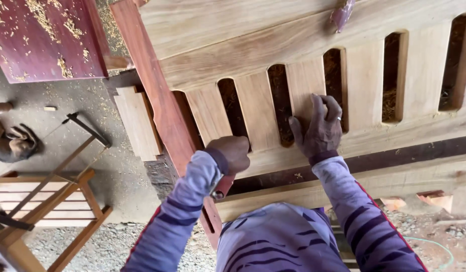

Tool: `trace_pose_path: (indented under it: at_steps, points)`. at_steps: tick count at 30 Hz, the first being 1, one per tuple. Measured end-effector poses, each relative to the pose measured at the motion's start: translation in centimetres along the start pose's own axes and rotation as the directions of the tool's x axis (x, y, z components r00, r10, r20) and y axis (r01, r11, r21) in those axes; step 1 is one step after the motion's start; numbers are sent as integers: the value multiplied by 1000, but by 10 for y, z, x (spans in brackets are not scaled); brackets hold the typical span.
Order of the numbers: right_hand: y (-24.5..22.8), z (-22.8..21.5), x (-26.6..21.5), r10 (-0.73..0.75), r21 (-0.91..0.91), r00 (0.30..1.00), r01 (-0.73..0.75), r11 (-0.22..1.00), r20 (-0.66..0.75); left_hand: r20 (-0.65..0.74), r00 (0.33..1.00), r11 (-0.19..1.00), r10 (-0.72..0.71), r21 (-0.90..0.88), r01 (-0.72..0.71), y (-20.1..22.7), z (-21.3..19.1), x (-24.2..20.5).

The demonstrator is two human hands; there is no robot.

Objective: The person files the inside edges of rectangular cutout slots in a wooden chair back panel, using a hand file with the other hand steadying the panel. They work slot by slot along the panel, smoothing the cut edges.

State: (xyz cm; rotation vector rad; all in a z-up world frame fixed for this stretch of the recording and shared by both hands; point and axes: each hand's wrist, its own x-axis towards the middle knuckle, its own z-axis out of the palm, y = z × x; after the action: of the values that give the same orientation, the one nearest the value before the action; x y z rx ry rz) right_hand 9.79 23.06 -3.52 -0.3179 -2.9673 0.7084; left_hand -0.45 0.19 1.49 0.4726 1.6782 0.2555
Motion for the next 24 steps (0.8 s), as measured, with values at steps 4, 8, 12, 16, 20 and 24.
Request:
trace_pose_path:
  at_steps: [4, 8, 12, 16, 20, 24]
  points:
    - [-3, -2, 5, 19, 19, 1000, -19, 1000, 4, 38, 998, 999, -46, 10, 45, -2, -11, 17]
    - [-2, 0, 10, 8, 18, 1000, -8, 1000, 0, 68, 998, 998, 12, 56, -15, 3, -9, 11]
    - [-3, -2, 1, 6, 12, 1000, -6, 1000, -5, 114, 991, 993, 65, 95, -76, -24, 12, 51]
    - [-4, -2, 10, 12, 20, 1000, -12, 1000, -10, 72, 996, 992, 59, 108, -67, -1, -17, 19]
    - [-4, -3, -2, 25, 22, 1000, -25, 999, -1, 113, 991, 994, 68, 80, -78, -9, -2, 38]
    - [-8, -5, 9, 17, 36, 1000, -16, 999, -25, 105, 993, 991, 56, 111, -68, 0, -14, 30]
